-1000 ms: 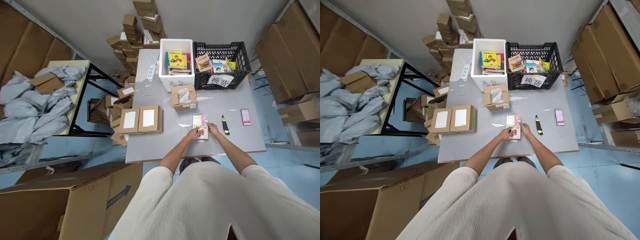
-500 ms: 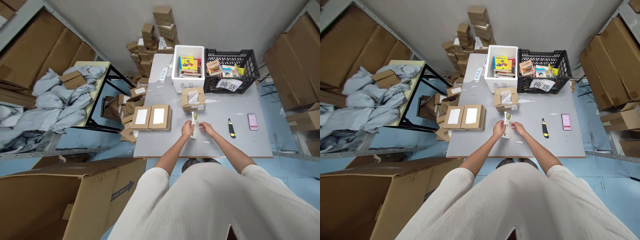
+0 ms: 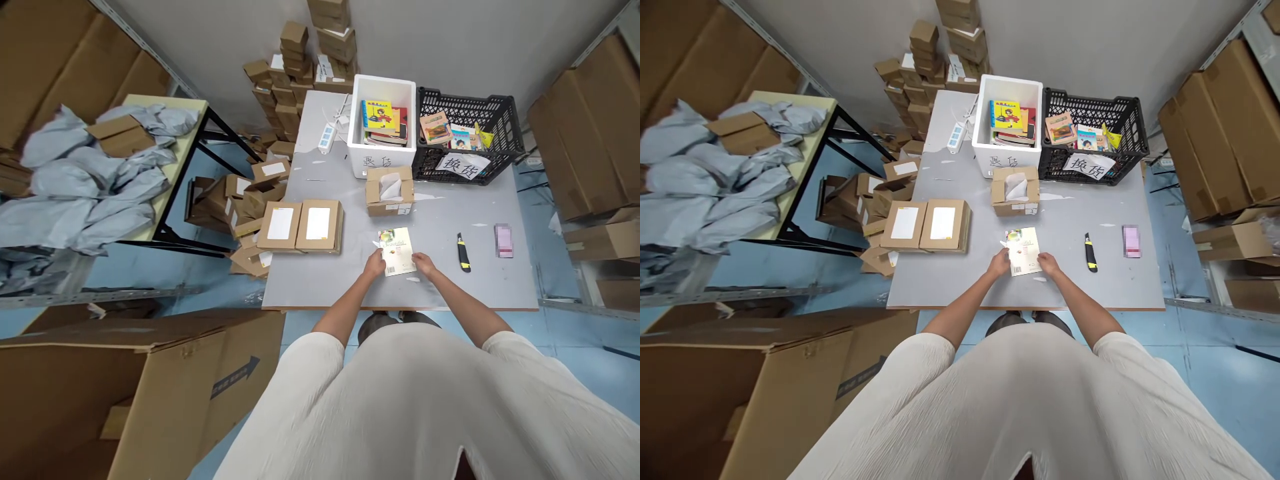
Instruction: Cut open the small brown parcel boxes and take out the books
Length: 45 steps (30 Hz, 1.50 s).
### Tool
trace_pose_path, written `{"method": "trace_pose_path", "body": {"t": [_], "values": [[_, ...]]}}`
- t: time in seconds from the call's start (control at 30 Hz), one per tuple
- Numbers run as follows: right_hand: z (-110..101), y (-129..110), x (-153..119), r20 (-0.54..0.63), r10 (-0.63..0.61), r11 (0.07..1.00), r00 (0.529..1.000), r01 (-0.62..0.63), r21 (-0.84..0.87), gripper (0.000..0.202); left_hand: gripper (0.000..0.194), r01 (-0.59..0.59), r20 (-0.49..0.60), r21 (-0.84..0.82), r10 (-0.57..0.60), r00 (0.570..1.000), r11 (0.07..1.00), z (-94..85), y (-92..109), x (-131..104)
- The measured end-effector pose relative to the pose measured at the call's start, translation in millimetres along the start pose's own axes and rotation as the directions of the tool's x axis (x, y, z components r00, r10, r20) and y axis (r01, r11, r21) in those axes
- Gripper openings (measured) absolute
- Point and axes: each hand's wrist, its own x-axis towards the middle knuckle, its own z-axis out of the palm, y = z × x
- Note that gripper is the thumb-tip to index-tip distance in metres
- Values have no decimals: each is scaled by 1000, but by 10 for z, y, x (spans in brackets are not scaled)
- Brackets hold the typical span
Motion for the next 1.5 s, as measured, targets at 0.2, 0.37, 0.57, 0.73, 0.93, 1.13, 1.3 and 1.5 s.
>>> {"method": "trace_pose_path", "body": {"t": [0.2, 0.37, 0.57, 0.73, 0.93, 1.13, 1.3, 1.5], "values": [[-12, 70, 28, 20, 6, 998, 1000, -7, 69, 35, 63, -58, 93, 50, 53, 994, 997, 119, 153, -17], [24, 61, 46, -17, 32, 993, 999, -30, 114, 39, 83, 31, 215, 123, -57, 975, 992, 119, 158, -45], [45, 27, 68, -44, 118, 982, 992, -110, 155, 29, 80, 24, 219, 90, -43, 975, 996, 120, 158, -76], [106, -82, -37, 33, 101, 969, 994, -106, 223, 15, 52, 24, 155, -69, -13, 988, 997, 32, 154, -149], [247, -395, -168, 320, -77, 940, 944, -38, 340, 37, 42, -74, -95, -184, 57, 994, 980, -219, 308, -176], [439, -492, -202, 365, -43, 965, 930, -56, 255, 31, 26, 65, -253, -26, -70, 965, 998, -524, 30, -270], [518, -367, -190, 218, 37, 994, 975, -58, 91, 16, 24, 212, -273, -99, -232, 934, 972, -607, -468, -318], [586, -276, -215, 152, 34, 999, 988, -39, 36, 35, 23, 169, -203, -346, -250, 947, 923, -448, -619, -280]]}}
